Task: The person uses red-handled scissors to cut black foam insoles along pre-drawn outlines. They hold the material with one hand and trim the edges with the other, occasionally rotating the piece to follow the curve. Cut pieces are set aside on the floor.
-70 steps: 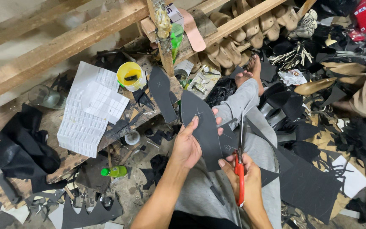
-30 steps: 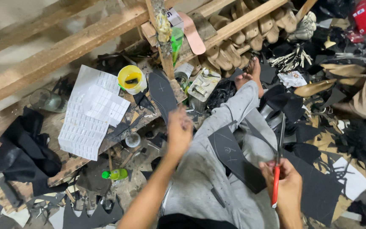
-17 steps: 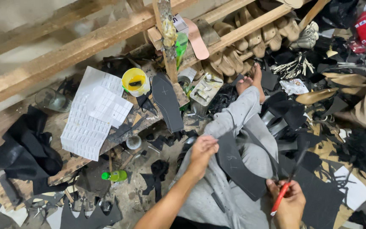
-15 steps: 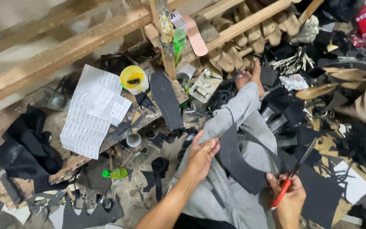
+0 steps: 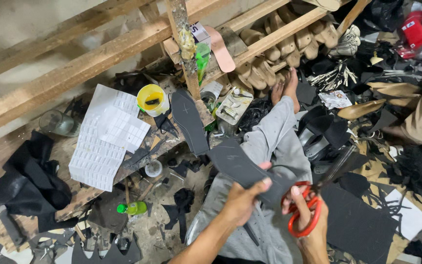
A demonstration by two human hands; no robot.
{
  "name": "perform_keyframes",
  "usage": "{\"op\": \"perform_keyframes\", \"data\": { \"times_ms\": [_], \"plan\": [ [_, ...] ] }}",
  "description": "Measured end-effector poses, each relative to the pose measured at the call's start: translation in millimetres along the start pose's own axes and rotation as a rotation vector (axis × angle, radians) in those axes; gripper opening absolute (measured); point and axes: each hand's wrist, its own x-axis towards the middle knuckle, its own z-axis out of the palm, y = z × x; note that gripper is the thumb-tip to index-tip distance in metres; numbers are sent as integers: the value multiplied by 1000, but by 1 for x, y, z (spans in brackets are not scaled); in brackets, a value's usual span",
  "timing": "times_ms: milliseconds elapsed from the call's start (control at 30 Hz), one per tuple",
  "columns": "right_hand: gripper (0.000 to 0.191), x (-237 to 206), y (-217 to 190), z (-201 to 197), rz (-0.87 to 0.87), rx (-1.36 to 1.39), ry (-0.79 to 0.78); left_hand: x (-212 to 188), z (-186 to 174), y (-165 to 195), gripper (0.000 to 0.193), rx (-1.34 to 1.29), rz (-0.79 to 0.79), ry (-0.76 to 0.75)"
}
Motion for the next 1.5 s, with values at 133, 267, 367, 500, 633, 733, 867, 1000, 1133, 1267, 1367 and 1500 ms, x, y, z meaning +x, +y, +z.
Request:
{"op": "perform_keyframes", "data": {
  "times_ms": [133, 267, 367, 500, 633, 733, 867, 1000, 1133, 1267, 1367, 1500],
  "plan": [
    [28, -5, 9, -1, 119, -153, -271, 12, -7, 22, 62, -115, 141, 130],
    [18, -22, 18, 18, 244, -138, -440, 17, -3, 33, 66, -82, 294, 127],
    [16, -34, 12, 34, 265, -193, -411, 19, 3, 31, 67, -67, 401, 152],
    [14, -32, -10, 51, 69, -357, -495, 19, 12, 28, 64, -110, 468, 205],
    [18, -28, -28, 62, -74, -481, -496, 19, 19, 29, 63, -86, 486, 245],
    [22, -26, -35, 66, -104, -578, -477, 16, 21, 30, 62, -50, 470, 265],
    [23, -25, -39, 70, -53, -586, -458, 15, 20, 29, 61, -39, 448, 266],
    [25, -25, -39, 72, -80, -550, -447, 15, 18, 27, 61, -52, 439, 243],
    [24, -25, -31, 69, -4, -573, -376, 16, 17, 26, 61, -32, 437, 260],
    [34, -28, -15, 64, 77, -635, -282, 16, 17, 28, 61, -19, 445, 246],
    [36, -30, -8, 62, 81, -561, -289, 16, 17, 29, 60, 4, 462, 237],
    [26, -28, -11, 64, 58, -559, -273, 14, 17, 27, 58, 21, 449, 237]
  ]
}}
